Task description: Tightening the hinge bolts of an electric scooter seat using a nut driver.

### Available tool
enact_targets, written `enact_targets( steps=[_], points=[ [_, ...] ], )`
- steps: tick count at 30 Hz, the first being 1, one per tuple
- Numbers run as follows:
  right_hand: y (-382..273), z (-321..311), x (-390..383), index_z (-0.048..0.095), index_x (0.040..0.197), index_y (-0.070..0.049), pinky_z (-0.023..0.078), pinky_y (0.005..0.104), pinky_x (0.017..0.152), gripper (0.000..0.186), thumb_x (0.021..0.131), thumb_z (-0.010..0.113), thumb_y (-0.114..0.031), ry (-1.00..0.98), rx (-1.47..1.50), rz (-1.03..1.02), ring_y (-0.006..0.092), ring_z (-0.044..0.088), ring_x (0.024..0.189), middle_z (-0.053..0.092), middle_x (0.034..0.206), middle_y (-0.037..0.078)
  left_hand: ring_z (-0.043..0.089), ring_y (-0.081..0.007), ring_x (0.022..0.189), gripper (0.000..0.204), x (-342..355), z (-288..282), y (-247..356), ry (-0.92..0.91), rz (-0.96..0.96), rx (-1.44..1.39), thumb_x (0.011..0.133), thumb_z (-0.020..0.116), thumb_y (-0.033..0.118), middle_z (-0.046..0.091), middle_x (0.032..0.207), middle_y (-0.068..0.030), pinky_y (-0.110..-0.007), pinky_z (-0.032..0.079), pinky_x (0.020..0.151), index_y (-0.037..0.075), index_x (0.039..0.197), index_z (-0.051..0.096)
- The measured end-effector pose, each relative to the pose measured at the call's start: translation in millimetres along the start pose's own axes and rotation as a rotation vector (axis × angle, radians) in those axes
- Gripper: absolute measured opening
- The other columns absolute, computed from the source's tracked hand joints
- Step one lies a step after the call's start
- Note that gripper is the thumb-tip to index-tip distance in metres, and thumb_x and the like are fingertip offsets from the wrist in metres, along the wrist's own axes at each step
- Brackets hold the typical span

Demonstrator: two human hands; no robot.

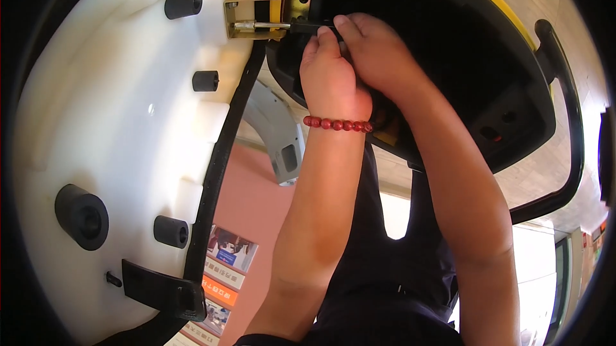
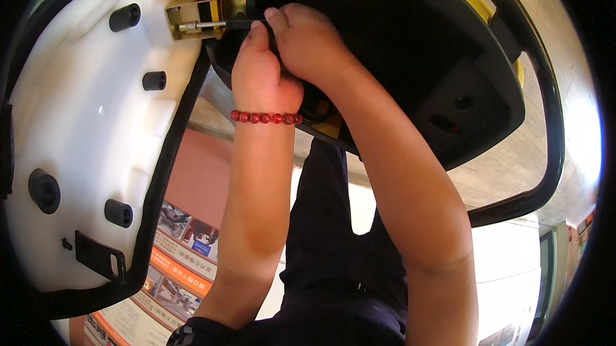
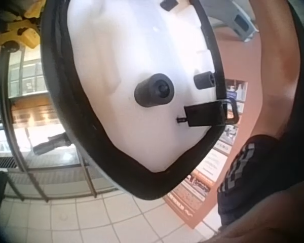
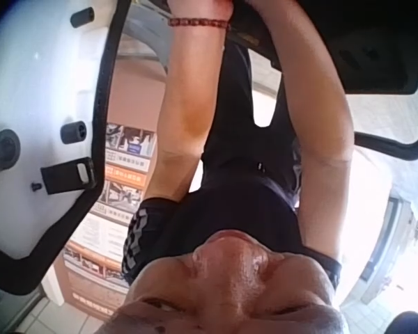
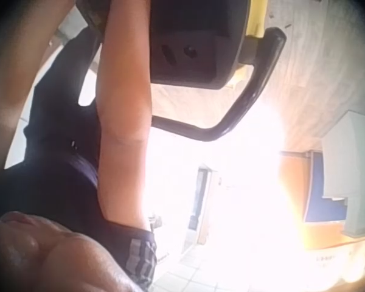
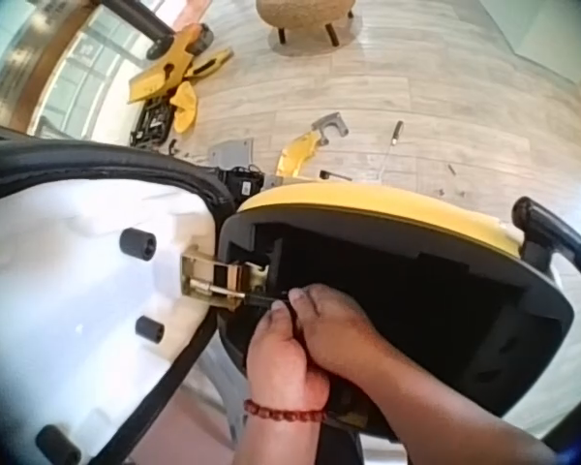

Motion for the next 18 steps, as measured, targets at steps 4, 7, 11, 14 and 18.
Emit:
enact_targets(
  steps=[4,7,11,14,18],
  points=[
    [-11,9,-10,0.055,0.082,0.003,0.043,0.0443,0.069,0.034,0.088,0.047,-0.029,0.049,-0.363,-0.398,0.0422,0.054,0.076,0.057,0.082,0.025,0.054,-0.0228,0.096,0.029,-10,-4,11,0.062,-0.034,0.049,0.094,0.043,0.024,0.057,0.104,-0.011,-0.036,0.046,0.079,-0.001,0.107,0.05],
    [-7,7,0,0.056,0.095,0.0,0.046,0.0335,0.066,0.034,0.09,0.046,-0.033,-0.163,-0.35,0.078,0.0266,0.058,0.069,0.06,0.083,0.017,0.056,-0.0213,0.087,0.026,-8,-10,9,0.036,-0.024,0.058,0.093,0.044,0.023,0.057,0.098,-0.0107,-0.036,0.047,0.071,0.0,0.103,0.052],
    [7,12,-7,0.053,0.102,0.0,0.046,0.0317,0.063,0.036,0.091,0.046,-0.033,-0.252,0.253,0.628,0.0216,0.057,0.067,0.061,0.082,0.015,0.054,-0.02,0.072,0.022,-10,-10,11,0.035,-0.066,0.07,0.093,0.044,0.022,0.056,0.088,-0.0095,-0.034,0.044,0.06,0.002,0.095,0.052],
    [0,13,-13,0.054,0.083,-0.001,0.038,0.0265,0.048,0.03,0.091,0.046,-0.028,-0.205,0.288,0.476,0.0128,0.045,0.055,0.048,0.065,0.003,0.049,-0.0183,0.06,0.02,-9,-9,14,0.038,-0.076,0.061,0.093,0.044,0.021,0.053,0.077,-0.0075,-0.032,0.039,0.052,0.003,0.088,0.051],
    [-4,10,-13,0.051,0.085,0.0,0.035,0.0261,0.046,0.027,0.091,0.048,-0.026,-0.167,0.366,0.206,0.0116,0.041,0.052,0.046,0.064,0.003,0.047,-0.0176,0.056,0.022,-2,-14,12,0.026,-0.024,0.092,0.093,0.043,0.021,0.052,0.071,-0.0066,-0.031,0.039,0.051,0.003,0.085,0.05]
  ],
)
Point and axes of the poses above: each hand's wrist, its own x-axis towards the middle knuckle, its own z-axis out of the palm, y = z × x, the point moved 4 cm from there along x, towards the middle knuckle
